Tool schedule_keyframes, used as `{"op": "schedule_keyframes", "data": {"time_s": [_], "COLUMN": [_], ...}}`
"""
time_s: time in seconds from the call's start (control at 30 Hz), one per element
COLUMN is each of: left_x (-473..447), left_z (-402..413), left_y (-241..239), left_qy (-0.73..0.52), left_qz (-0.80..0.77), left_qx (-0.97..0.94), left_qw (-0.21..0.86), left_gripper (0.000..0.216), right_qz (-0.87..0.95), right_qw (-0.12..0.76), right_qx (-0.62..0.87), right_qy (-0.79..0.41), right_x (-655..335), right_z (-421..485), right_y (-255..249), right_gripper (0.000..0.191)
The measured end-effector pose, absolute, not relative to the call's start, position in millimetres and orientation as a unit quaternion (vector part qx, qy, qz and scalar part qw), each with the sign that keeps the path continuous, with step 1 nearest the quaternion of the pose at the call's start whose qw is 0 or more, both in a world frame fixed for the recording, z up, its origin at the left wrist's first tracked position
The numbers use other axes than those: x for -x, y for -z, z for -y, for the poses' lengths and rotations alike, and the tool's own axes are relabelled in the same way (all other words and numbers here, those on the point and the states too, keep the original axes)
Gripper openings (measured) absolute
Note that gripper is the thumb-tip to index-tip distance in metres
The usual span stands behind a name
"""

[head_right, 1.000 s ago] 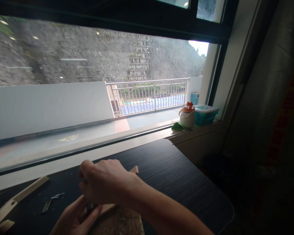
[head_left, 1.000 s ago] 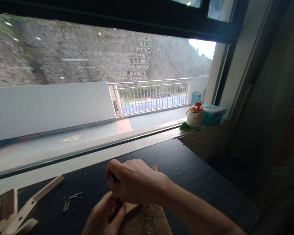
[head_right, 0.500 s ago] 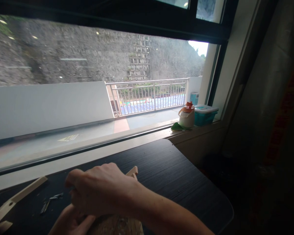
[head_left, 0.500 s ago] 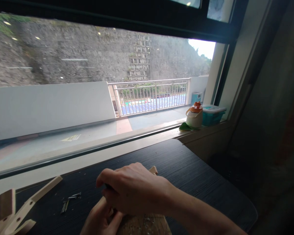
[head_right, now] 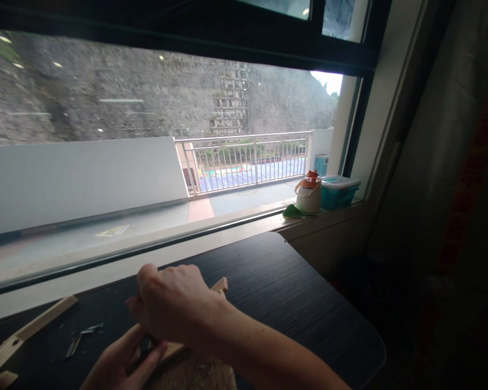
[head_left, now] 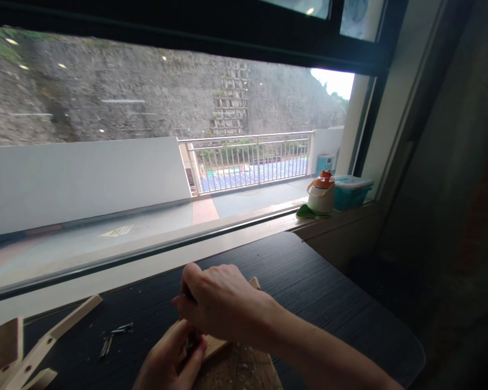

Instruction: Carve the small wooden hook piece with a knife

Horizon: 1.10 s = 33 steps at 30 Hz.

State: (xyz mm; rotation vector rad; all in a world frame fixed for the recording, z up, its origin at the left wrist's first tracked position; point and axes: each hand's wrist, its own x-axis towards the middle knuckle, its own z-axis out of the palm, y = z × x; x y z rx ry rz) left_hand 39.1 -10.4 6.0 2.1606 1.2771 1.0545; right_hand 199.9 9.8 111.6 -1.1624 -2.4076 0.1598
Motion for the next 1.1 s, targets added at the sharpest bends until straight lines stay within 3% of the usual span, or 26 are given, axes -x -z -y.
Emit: {"op": "schedule_keyframes", "data": {"time_s": [0.2, 0.43, 0.73, 1.1], "left_x": [-35.1, -33.6, -42.9, -31.0], "left_z": [8.8, 10.0, 10.3, 6.3], "left_y": [0.0, -0.1, -10.2, 5.8], "left_qy": [-0.406, -0.378, -0.391, -0.392], "left_qz": [-0.459, -0.478, -0.452, -0.455], "left_qx": [-0.756, -0.753, -0.781, -0.769], "left_qw": [0.228, 0.248, 0.180, 0.219], "left_gripper": [0.009, 0.013, 0.004, 0.015], "right_qz": [0.910, 0.915, 0.862, 0.911], "right_qw": [0.246, 0.168, 0.272, 0.200], "right_qx": [0.322, 0.351, 0.425, 0.352], "right_qy": [-0.080, -0.109, -0.057, -0.073], "right_x": [-201.2, -194.1, -192.1, -197.3], "right_z": [0.2, 6.6, -19.9, 0.2], "right_y": [-121.1, -129.3, -101.3, -120.6], "right_gripper": [0.023, 0.015, 0.017, 0.019]}}
